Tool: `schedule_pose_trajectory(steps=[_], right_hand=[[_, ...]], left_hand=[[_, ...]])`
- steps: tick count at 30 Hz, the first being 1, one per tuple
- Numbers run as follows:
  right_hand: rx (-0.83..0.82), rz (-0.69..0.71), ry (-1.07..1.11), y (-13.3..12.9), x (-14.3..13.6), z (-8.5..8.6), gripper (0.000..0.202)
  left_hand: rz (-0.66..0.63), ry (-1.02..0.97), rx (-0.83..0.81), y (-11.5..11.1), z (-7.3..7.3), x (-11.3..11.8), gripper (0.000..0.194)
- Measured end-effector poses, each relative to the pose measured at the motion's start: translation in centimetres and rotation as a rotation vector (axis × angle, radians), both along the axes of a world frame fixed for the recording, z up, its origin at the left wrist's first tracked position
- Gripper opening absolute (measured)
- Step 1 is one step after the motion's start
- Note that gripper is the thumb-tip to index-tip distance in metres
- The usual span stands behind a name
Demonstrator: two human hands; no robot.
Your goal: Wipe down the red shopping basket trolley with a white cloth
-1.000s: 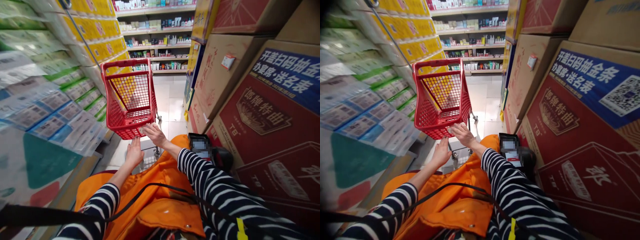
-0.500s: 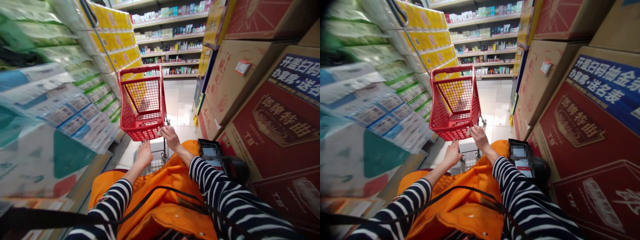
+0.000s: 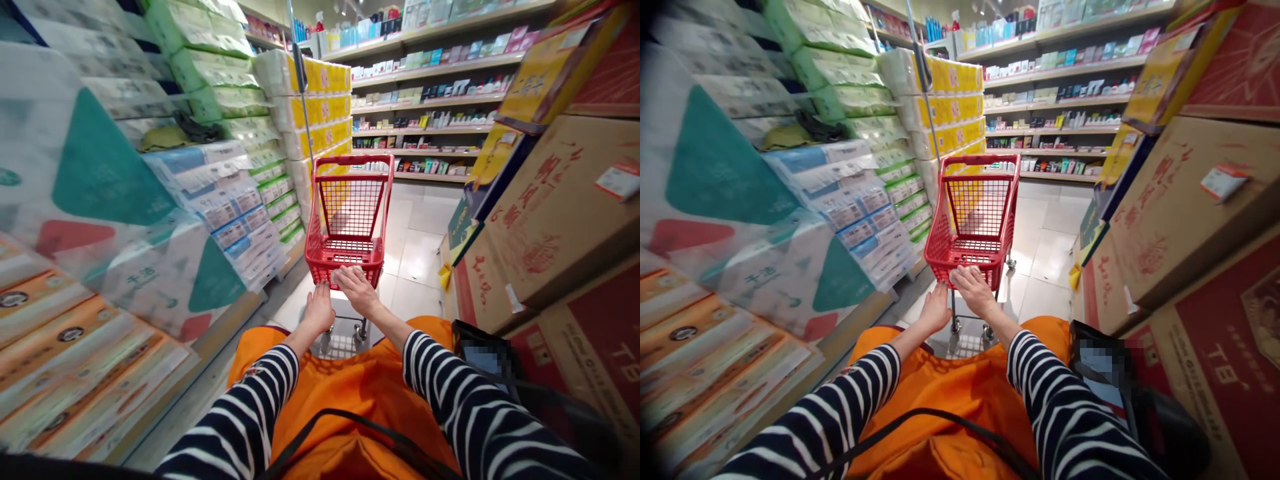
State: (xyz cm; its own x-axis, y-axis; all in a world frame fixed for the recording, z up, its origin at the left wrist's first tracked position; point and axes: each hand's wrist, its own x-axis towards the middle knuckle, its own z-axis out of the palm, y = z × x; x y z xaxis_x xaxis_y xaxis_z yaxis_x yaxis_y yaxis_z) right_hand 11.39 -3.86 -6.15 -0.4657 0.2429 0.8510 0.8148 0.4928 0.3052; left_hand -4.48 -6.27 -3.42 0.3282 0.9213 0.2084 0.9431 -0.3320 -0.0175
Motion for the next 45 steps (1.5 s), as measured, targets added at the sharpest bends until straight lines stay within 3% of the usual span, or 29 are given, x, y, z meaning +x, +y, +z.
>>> schedule_pose_trajectory(steps=[4, 6, 12, 14, 16, 20, 22, 24, 27, 29, 31, 35, 38, 45], right_hand=[[-0.019, 0.02, -0.122, 1.3, -0.5, -2.9, 0.033], [-0.023, 0.035, -0.169, 1.3, -0.8, -3.0, 0.031], [0.017, 0.053, -0.197, 1.9, -3.6, 2.7, 0.038], [0.023, 0.069, -0.215, 2.5, -4.4, 3.2, 0.037], [-0.02, 0.074, -0.239, 3.2, -4.7, 1.7, 0.036], [-0.209, -0.017, -0.208, 3.6, -4.3, -2.9, 0.033], [-0.246, -0.028, -0.202, 3.1, -4.1, -3.4, 0.031], [-0.185, 0.028, -0.217, 2.3, -4.3, -1.9, 0.031], [-0.016, 0.117, -0.166, 1.1, -5.1, 2.6, 0.036], [0.051, 0.105, -0.06, 0.9, -5.5, 5.0, 0.038], [0.076, 0.052, 0.044, 1.0, -5.4, 5.9, 0.038], [0.046, -0.083, 0.168, 1.4, -3.1, 4.4, 0.037], [0.03, -0.174, 0.258, 1.3, 0.4, 3.1, 0.038], [0.032, -0.201, 0.464, 0.6, 8.0, 1.8, 0.038]], left_hand=[[-0.001, -0.007, -0.032, 0.0, -0.5, -0.8, 0.075], [0.004, -0.012, -0.024, 0.4, -0.6, -1.3, 0.075], [0.106, -0.022, 0.049, 2.1, 0.9, -3.8, 0.079], [0.128, -0.02, 0.052, 2.2, 1.4, -4.5, 0.077], [0.125, -0.013, 0.046, 2.0, 1.6, -4.9, 0.075], [0.076, 0.023, 0.04, 1.3, 1.2, -5.1, 0.074], [0.062, 0.031, 0.041, 1.2, 1.1, -5.0, 0.074], [0.067, 0.027, 0.05, 1.4, 1.3, -5.0, 0.075], [0.094, 0.02, 0.077, 1.6, 2.5, -5.1, 0.076], [0.098, 0.015, 0.113, 1.8, 3.7, -5.1, 0.077], [0.09, 0.012, 0.165, 2.2, 4.9, -5.1, 0.077], [-0.031, 0.115, 0.265, 3.5, 7.2, -4.7, 0.076], [-0.158, 0.255, 0.235, 4.2, 8.2, -4.1, 0.07], [-0.206, 0.276, 0.217, 2.3, 7.7, -1.5, 0.069]])
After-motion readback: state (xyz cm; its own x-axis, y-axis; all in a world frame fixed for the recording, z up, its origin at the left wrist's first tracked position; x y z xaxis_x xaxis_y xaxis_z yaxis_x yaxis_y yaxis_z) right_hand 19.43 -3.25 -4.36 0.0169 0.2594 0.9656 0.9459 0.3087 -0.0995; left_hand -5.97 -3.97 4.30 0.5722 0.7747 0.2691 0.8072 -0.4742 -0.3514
